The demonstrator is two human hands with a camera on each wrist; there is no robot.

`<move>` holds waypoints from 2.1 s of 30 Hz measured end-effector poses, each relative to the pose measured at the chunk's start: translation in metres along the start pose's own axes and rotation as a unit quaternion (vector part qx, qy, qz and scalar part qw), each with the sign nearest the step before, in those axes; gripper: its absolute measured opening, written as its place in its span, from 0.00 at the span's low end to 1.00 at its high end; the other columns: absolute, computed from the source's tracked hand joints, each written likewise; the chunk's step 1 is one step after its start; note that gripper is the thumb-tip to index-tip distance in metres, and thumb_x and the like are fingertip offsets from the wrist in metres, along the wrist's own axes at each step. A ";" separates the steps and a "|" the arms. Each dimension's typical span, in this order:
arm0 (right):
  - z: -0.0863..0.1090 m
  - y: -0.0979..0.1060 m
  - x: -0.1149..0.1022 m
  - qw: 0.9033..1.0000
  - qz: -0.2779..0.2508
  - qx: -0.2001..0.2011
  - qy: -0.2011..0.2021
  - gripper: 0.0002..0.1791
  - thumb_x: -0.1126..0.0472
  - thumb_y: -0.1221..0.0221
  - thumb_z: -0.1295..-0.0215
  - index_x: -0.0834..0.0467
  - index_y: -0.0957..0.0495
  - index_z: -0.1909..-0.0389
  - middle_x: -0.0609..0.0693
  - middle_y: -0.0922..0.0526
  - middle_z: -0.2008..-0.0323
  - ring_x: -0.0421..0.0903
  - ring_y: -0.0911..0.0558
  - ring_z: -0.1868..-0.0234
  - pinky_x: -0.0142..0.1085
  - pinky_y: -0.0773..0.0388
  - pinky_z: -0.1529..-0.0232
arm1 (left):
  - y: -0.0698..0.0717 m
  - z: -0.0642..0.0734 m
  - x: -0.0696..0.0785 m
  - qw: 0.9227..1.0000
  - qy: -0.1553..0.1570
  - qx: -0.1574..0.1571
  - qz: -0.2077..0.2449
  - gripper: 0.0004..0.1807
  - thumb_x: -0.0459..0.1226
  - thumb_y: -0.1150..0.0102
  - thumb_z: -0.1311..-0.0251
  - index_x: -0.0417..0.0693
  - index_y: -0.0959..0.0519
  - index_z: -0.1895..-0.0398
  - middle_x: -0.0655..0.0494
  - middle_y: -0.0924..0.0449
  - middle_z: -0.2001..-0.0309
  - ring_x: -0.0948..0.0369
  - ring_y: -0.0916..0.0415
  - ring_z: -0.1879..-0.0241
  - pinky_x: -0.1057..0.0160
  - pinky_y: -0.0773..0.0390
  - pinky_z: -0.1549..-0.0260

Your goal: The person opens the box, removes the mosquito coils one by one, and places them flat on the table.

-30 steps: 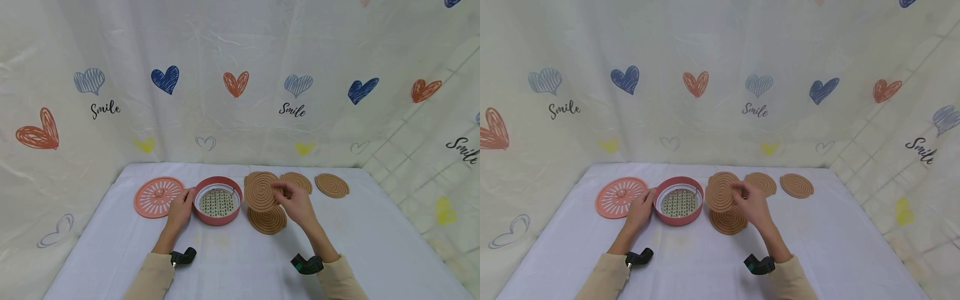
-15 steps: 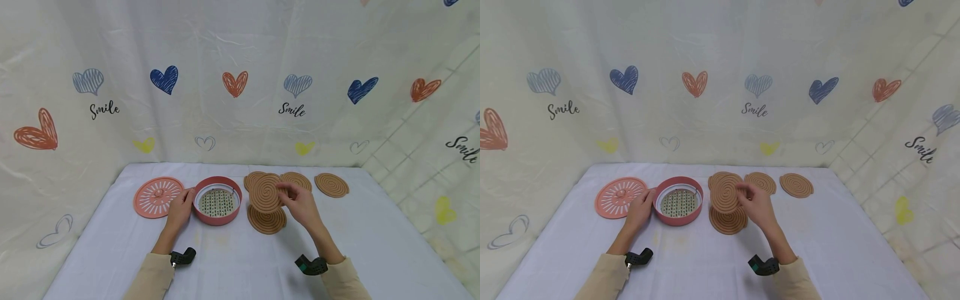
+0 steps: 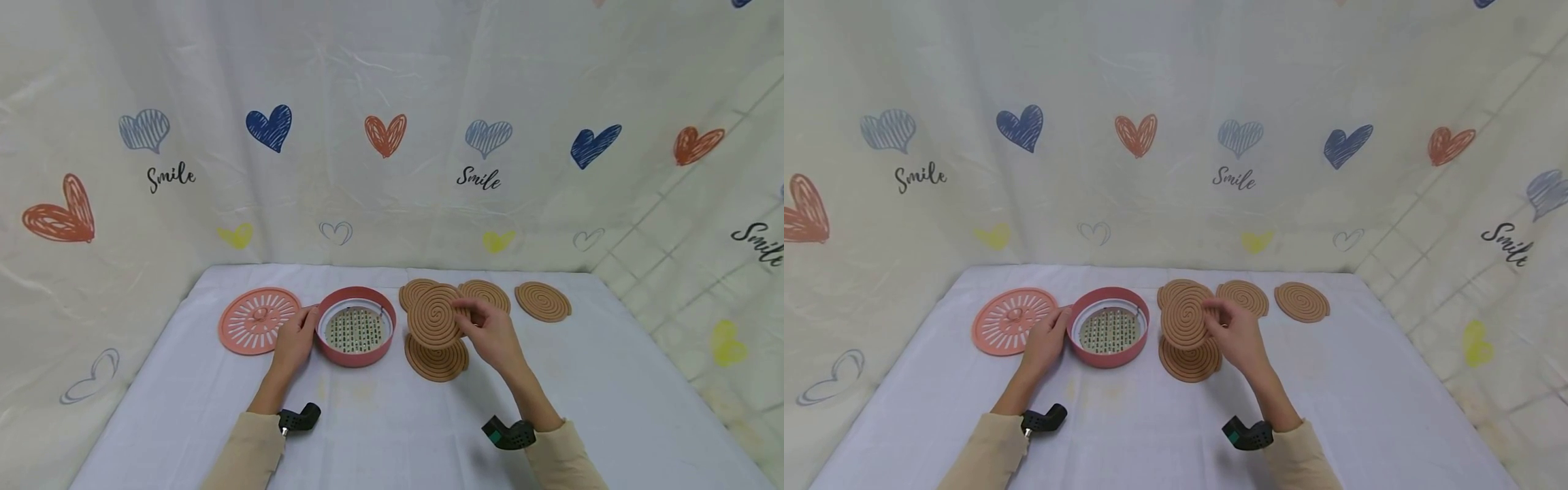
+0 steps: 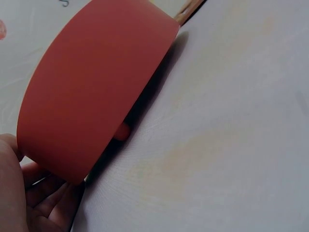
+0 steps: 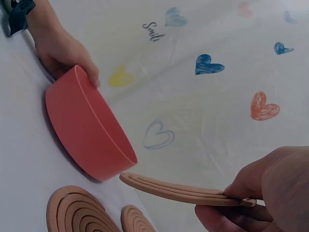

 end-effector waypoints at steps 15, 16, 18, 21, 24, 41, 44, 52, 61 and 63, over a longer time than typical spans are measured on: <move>0.001 -0.001 -0.002 1.000 0.002 0.000 0.008 0.14 0.69 0.41 0.32 0.63 0.19 0.48 0.61 0.15 0.53 0.44 0.17 0.67 0.29 0.16 0.67 | 0.000 0.000 0.000 1.000 0.000 0.000 -0.002 0.31 0.60 0.60 0.26 0.50 0.25 0.34 0.48 0.22 0.36 0.50 0.27 0.34 0.45 0.28 0.34; 0.001 -0.001 -0.002 1.000 0.003 0.001 0.009 0.14 0.69 0.41 0.32 0.63 0.19 0.48 0.61 0.15 0.53 0.44 0.17 0.67 0.29 0.16 0.67 | 0.000 0.000 -0.001 1.000 0.000 0.000 -0.002 0.31 0.60 0.60 0.26 0.50 0.25 0.34 0.48 0.22 0.36 0.50 0.27 0.34 0.45 0.28 0.34; 0.001 -0.001 -0.002 1.000 0.004 0.001 0.012 0.14 0.69 0.40 0.32 0.63 0.19 0.48 0.61 0.15 0.53 0.44 0.17 0.67 0.29 0.16 0.67 | 0.000 0.000 0.000 1.000 -0.001 0.000 -0.002 0.31 0.60 0.60 0.26 0.50 0.25 0.34 0.48 0.22 0.36 0.50 0.26 0.34 0.45 0.27 0.34; 0.001 -0.001 -0.002 1.000 0.004 -0.001 0.011 0.13 0.69 0.40 0.32 0.63 0.19 0.48 0.60 0.15 0.53 0.44 0.17 0.67 0.34 0.14 0.66 | 0.000 0.000 0.000 1.000 0.001 0.001 -0.002 0.31 0.60 0.60 0.25 0.50 0.25 0.34 0.48 0.22 0.36 0.50 0.26 0.34 0.45 0.27 0.34; 0.001 -0.001 -0.003 1.000 0.006 -0.002 0.010 0.13 0.68 0.40 0.32 0.62 0.19 0.48 0.59 0.15 0.54 0.46 0.16 0.67 0.40 0.13 0.65 | 0.000 0.000 0.001 1.000 0.001 0.002 -0.001 0.31 0.59 0.60 0.25 0.50 0.25 0.34 0.48 0.21 0.36 0.50 0.27 0.34 0.45 0.28 0.34; 0.004 0.005 -0.006 1.000 0.022 -0.004 0.007 0.13 0.67 0.41 0.31 0.62 0.19 0.47 0.60 0.15 0.52 0.49 0.16 0.64 0.30 0.16 0.66 | 0.000 0.001 0.003 1.000 0.001 -0.002 0.005 0.29 0.57 0.59 0.25 0.50 0.25 0.34 0.48 0.22 0.36 0.51 0.26 0.34 0.45 0.27 0.35; 0.006 0.007 -0.004 1.000 0.028 -0.005 0.003 0.13 0.67 0.41 0.31 0.62 0.19 0.47 0.60 0.15 0.52 0.47 0.17 0.64 0.30 0.16 0.66 | 0.001 0.002 0.004 1.000 0.000 0.000 0.002 0.29 0.57 0.59 0.24 0.50 0.25 0.34 0.48 0.22 0.36 0.51 0.26 0.35 0.45 0.27 0.35; 0.008 0.017 0.001 0.999 0.050 0.001 -0.011 0.14 0.66 0.41 0.31 0.61 0.19 0.46 0.60 0.15 0.53 0.47 0.18 0.64 0.27 0.18 0.68 | 0.001 0.001 0.003 1.000 0.000 0.005 -0.005 0.30 0.58 0.61 0.24 0.50 0.25 0.34 0.48 0.22 0.36 0.50 0.26 0.35 0.45 0.26 0.35; 0.012 0.030 0.008 0.999 0.046 0.016 -0.010 0.14 0.66 0.40 0.31 0.62 0.19 0.47 0.61 0.15 0.52 0.44 0.17 0.63 0.30 0.16 0.66 | 0.000 0.001 0.000 1.000 0.001 0.005 -0.004 0.31 0.59 0.60 0.25 0.49 0.25 0.34 0.47 0.21 0.36 0.50 0.26 0.34 0.45 0.27 0.34; 0.012 0.032 0.009 0.999 0.048 0.018 -0.011 0.13 0.66 0.40 0.31 0.61 0.19 0.47 0.61 0.15 0.52 0.44 0.17 0.63 0.29 0.17 0.66 | 0.000 0.001 0.001 1.000 0.001 0.004 -0.002 0.31 0.58 0.60 0.25 0.49 0.25 0.34 0.47 0.22 0.36 0.50 0.26 0.34 0.45 0.27 0.34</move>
Point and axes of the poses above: each hand's wrist, its own z-axis away from the middle knuckle, its own y-axis out of the back of the hand, x = y × z, the point moved 6 cm from there along -z, towards the middle knuckle
